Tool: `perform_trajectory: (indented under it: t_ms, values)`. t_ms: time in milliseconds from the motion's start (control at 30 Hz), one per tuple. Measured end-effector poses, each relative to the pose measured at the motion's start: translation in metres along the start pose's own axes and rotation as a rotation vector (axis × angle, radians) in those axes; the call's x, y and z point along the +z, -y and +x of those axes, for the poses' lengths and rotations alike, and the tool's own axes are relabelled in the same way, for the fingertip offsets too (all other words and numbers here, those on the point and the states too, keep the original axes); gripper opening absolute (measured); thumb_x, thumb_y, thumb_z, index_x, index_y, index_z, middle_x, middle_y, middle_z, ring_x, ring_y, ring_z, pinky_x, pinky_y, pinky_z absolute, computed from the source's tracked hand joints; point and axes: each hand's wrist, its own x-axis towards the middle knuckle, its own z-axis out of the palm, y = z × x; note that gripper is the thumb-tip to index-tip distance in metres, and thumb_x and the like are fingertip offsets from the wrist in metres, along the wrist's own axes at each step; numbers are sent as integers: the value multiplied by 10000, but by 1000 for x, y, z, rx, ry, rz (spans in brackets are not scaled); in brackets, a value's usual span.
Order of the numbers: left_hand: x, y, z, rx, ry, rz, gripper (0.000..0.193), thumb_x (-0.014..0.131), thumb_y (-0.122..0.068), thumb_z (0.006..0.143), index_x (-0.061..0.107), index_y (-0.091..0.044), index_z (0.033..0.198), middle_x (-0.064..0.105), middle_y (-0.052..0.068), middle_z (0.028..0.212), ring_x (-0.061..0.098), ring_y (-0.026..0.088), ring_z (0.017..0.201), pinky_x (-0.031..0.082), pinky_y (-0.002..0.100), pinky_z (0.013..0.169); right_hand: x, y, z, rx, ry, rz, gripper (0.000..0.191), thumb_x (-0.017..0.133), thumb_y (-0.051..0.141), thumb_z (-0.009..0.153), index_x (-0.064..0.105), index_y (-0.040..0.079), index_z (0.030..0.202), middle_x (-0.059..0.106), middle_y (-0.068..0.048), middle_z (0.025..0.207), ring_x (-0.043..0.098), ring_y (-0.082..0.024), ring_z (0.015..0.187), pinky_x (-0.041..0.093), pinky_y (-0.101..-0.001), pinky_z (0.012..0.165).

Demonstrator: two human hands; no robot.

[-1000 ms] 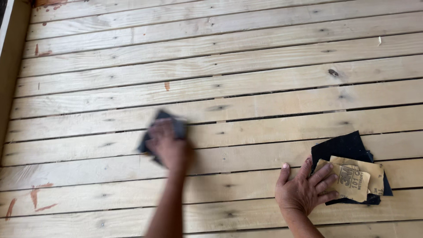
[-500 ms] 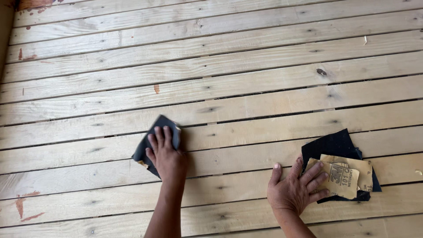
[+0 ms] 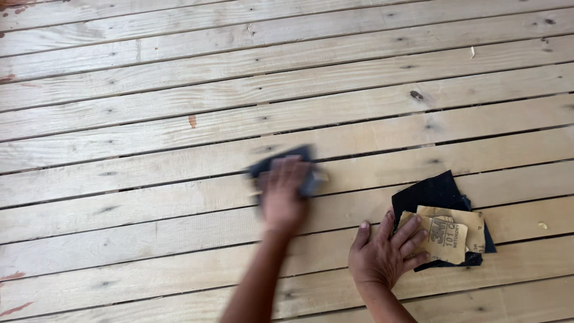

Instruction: The person sands the slatted surface of a wooden bed frame by hand using sheets of sandpaper, rubbing along the wood planks and moving progressively across the frame. They occasionally reposition the sandpaper sheets and steady the frame with the other hand while sanding different sections.

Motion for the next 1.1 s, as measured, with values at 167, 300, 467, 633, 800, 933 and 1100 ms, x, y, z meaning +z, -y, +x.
perform_trajectory:
  t_ms: [167,300,467,633,800,933,1100]
  values:
    - [-71,92,-46,-393,-322,102,743,593,-155,861,378,-210,1570,262,81,1691,165,332,1575,53,577,1234,-3,5,1,-19,-18,16,756,398,569,962,324,159,1592,24,-281,1705,-43,-512,1547,-46,-768,1125]
    - [9,-14,-45,-71,-195,53,843,601,-70,751,442,-236,1562,293,77,1678,181,364,1555,54,615,1228,-4,4,3,-23,-11,73,749,407,540,962,342,152,1600,23,-298,1703,-36,-538,1543,-48,-780,1122]
    - [6,-83,-56,125,-26,-125,751,567,-51,794,442,-114,1533,344,100,1656,227,330,1565,97,556,1257,-2,2,7,-5,-7,72,721,406,528,993,344,160,1609,26,-294,1716,-26,-547,1554,-44,-786,1137]
    - [-40,-50,-137,97,-18,27,767,533,-43,792,454,-130,1550,350,95,1657,237,334,1534,106,563,1201,-2,2,9,-26,-19,57,739,424,514,983,339,130,1609,26,-312,1710,-33,-556,1543,-44,-790,1119]
    - [-16,-31,-144,39,63,-36,714,537,-49,825,442,-112,1530,326,104,1646,209,348,1531,97,580,1191,-7,5,9,-16,1,80,744,433,505,982,343,127,1616,25,-307,1715,-31,-557,1546,-38,-796,1126]
    - [-21,-33,-136,52,43,-63,725,533,-36,820,445,-109,1536,330,95,1655,214,335,1543,96,570,1211,-13,7,11,-21,10,92,747,430,500,979,324,131,1620,21,-308,1709,-37,-551,1541,-43,-788,1124]
    - [-2,-79,-110,16,-86,-130,757,548,-26,803,432,-89,1549,325,117,1668,200,343,1564,75,556,1242,-17,9,17,-10,47,88,754,426,498,986,293,129,1629,16,-315,1700,-50,-550,1540,-58,-778,1131]
